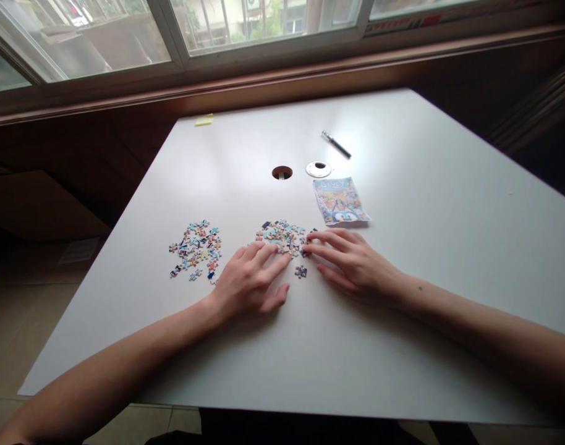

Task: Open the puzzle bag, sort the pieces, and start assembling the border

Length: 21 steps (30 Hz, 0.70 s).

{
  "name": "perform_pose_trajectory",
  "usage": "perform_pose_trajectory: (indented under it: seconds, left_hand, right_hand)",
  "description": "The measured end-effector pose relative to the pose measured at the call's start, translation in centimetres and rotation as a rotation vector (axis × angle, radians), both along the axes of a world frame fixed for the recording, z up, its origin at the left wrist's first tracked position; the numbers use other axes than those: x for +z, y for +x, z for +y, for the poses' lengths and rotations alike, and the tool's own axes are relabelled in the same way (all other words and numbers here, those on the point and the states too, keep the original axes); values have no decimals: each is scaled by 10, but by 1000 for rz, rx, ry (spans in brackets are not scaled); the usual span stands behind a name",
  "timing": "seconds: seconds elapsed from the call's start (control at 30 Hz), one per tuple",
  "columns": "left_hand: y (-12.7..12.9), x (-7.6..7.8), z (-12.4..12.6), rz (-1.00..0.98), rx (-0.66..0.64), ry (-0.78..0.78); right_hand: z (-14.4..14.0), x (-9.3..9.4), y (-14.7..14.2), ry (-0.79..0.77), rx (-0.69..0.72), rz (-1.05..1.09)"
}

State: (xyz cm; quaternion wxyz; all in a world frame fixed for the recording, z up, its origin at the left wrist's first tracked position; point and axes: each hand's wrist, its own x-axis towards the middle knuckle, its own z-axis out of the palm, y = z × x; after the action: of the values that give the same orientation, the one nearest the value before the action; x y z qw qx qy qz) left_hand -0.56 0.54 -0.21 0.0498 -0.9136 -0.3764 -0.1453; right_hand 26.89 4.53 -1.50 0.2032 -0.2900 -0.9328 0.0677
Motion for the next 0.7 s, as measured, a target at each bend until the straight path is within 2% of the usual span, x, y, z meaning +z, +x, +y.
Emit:
perform_pose_trajectory:
  seconds: [0.1, 0.2, 0.33, 0.4, 0.47, 0.6, 0.7]
  left_hand:
    - [1, 1, -1, -21, 80, 26]
    - [2, 0, -5, -18, 160, 57]
    - [2, -5, -5, -67, 70, -6]
    - [2, -7, -3, -105, 17, -13]
    - [0, -7, -3, -121, 18, -2]
    - [-2, -5, -5, -98, 209, 6]
    - [-3, -5, -4, -85, 222, -81]
  right_hand:
    - [0, 1, 0, 20, -46, 47]
    - [-1, 3, 1, 30, 15, 99]
    - [-2, 3, 1, 13, 161, -17]
    - [-3, 3, 2, 15, 133, -36]
    - [-3, 4, 2, 8, 122, -15]
    - [-3, 8, 1, -40, 293, -87]
    - [-4, 8, 0, -13, 224, -145]
